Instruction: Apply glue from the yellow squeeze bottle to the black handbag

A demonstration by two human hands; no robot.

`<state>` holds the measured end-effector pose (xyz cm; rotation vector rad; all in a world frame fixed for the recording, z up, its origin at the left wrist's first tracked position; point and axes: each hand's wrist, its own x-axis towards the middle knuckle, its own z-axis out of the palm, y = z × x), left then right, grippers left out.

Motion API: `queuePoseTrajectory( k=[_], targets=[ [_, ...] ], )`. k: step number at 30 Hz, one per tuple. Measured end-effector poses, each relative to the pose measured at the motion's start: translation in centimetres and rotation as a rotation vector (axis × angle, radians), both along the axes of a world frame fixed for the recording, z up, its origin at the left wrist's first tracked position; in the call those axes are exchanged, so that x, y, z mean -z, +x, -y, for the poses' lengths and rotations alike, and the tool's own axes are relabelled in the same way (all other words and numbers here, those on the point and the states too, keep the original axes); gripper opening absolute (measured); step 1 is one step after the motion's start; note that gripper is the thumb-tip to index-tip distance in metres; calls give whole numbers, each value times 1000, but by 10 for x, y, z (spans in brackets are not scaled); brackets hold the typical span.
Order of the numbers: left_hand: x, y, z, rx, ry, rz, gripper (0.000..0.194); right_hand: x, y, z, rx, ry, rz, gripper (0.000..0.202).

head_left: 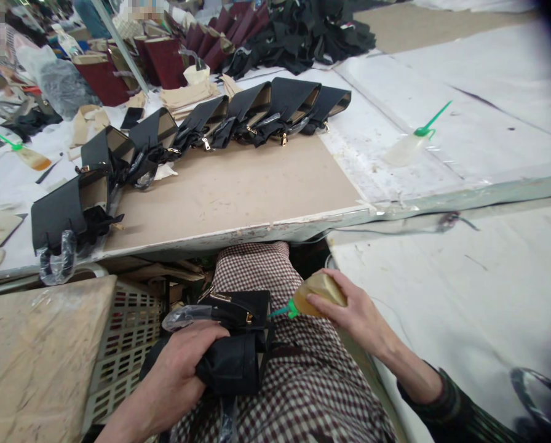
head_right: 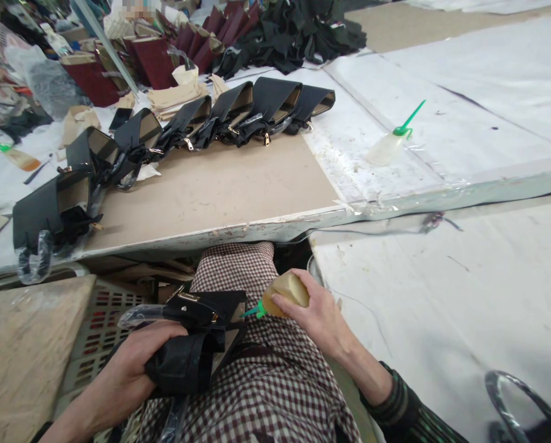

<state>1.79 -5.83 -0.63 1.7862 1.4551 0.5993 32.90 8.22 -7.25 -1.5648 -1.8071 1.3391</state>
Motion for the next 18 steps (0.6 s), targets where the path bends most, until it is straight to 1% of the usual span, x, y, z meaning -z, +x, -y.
queuePoseTrajectory(
  k=[4,7,8,10,14,18],
  targets=[
    [-1,0,8,-11,22,-34,41,-2,-2,3,-49,-34,36,53],
    [2,2,14,17,31,-52,38,-1,-3,5,-90,-33,52,47],
    [3,2,16,30,25,-55,39,0,-3,5,-94,-57,52,45],
    [7,3,20,51,19,-61,44,2,-3,6,-94,-155,25,43],
    [12,3,23,45,37,-72,51,7,1,7,-100,-387,-114,38],
    [11,5,21,58,48,-71,50,7,8,10,-95,-481,-229,39]
  ],
)
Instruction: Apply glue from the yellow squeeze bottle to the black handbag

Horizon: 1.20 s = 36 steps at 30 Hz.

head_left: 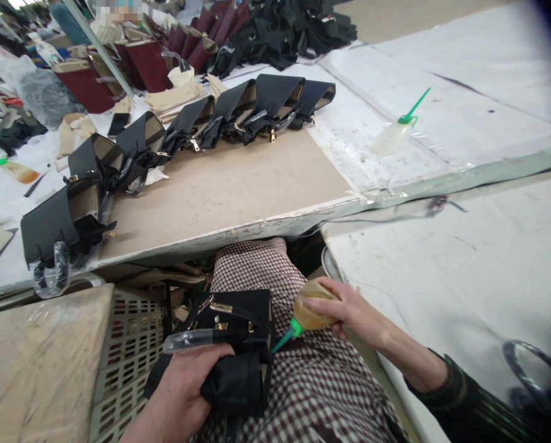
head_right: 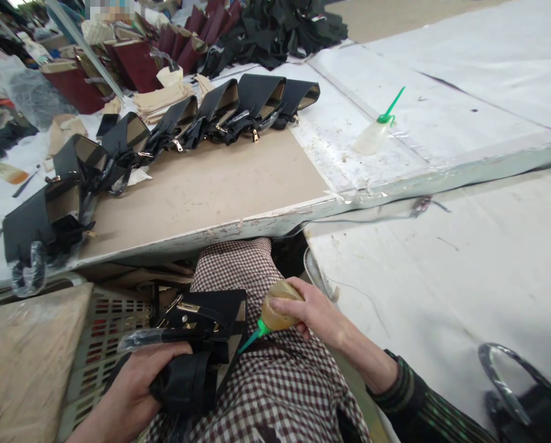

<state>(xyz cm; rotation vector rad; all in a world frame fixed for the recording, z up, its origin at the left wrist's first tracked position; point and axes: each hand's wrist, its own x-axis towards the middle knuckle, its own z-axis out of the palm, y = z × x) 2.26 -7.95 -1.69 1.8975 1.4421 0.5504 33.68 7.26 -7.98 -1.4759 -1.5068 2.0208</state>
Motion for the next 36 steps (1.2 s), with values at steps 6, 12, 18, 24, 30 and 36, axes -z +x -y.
queuePoseTrajectory(
  k=[6,12,18,24,30,36],
  targets=[
    [-2,3,-2,-19,16,7,44,-5,8,15,48,-66,-138,39],
    [-3,4,-2,-29,-13,3,44,-19,2,33,103,-152,-264,33],
    [-6,3,-5,-17,13,30,42,-17,6,29,118,-112,-186,34],
    [-8,4,-7,-28,16,14,39,-3,8,14,69,69,58,40],
    [-6,3,-7,-41,37,-10,40,-2,2,19,36,480,240,38],
    [-9,3,-13,-56,67,10,35,-16,3,25,-13,511,205,37]
  ],
)
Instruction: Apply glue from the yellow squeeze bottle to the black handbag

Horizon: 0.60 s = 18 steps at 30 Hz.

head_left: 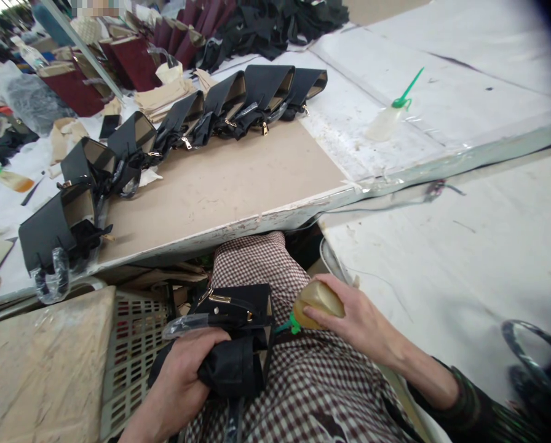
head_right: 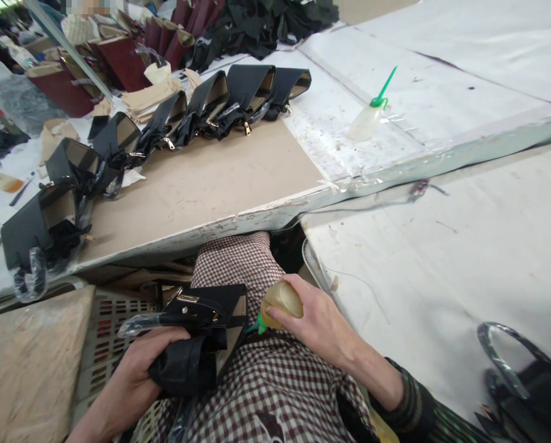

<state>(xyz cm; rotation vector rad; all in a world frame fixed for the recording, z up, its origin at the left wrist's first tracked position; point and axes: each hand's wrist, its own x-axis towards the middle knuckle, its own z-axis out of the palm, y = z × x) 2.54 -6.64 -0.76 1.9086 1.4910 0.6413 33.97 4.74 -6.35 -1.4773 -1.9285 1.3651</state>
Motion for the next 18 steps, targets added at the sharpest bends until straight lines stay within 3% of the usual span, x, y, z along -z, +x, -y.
queuePoseTrajectory(
  k=[6,11,18],
  targets=[
    [3,-3,2,-7,-28,-12,36,-6,12,-9,147,-391,-228,42],
    [4,0,1,14,-17,-1,36,9,9,-11,243,-370,-214,44],
    [-1,4,-3,2,-25,21,38,21,0,-8,190,-382,-177,41]
  ],
)
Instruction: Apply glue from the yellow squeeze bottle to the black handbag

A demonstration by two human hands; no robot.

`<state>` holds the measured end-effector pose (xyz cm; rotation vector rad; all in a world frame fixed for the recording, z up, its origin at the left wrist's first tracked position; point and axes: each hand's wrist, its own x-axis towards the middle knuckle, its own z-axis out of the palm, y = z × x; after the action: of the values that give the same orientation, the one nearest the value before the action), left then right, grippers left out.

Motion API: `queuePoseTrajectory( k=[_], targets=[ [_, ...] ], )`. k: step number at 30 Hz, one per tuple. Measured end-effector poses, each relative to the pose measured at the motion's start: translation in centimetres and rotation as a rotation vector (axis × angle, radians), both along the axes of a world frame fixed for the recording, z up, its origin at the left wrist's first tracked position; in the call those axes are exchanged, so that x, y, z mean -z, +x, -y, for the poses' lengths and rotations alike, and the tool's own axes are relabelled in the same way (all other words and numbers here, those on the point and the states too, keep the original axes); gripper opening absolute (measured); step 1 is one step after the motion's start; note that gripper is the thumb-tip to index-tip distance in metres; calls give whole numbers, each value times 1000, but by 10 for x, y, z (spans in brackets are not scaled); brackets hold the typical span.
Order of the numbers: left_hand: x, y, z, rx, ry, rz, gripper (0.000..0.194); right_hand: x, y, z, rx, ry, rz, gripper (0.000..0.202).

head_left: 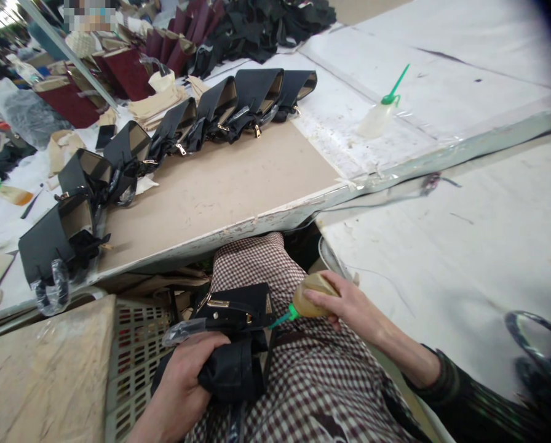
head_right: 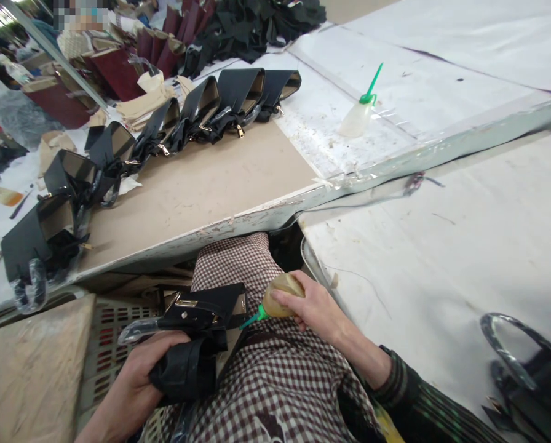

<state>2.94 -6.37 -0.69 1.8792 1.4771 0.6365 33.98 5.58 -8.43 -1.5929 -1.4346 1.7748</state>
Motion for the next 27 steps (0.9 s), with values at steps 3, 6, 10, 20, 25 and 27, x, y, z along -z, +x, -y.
queuePoseTrajectory(
  k=[3,6,10,20,25,27],
  targets=[
    [-1,0,0,-3,-18,4,35,-3,1,2,-6,-39,-86,40],
    [-1,0,1,-5,-18,9,37,-9,3,5,-24,-76,-164,37],
    [0,0,2,-10,6,-7,38,-20,3,10,-23,-120,-259,33],
    [-2,1,1,-4,-66,35,38,-39,2,31,-11,-226,-450,31],
    [0,-1,1,4,-56,50,41,-25,8,16,-25,-86,-201,35],
    [1,-1,0,-1,-44,43,39,-18,9,9,-30,-34,-97,38]
  ],
)
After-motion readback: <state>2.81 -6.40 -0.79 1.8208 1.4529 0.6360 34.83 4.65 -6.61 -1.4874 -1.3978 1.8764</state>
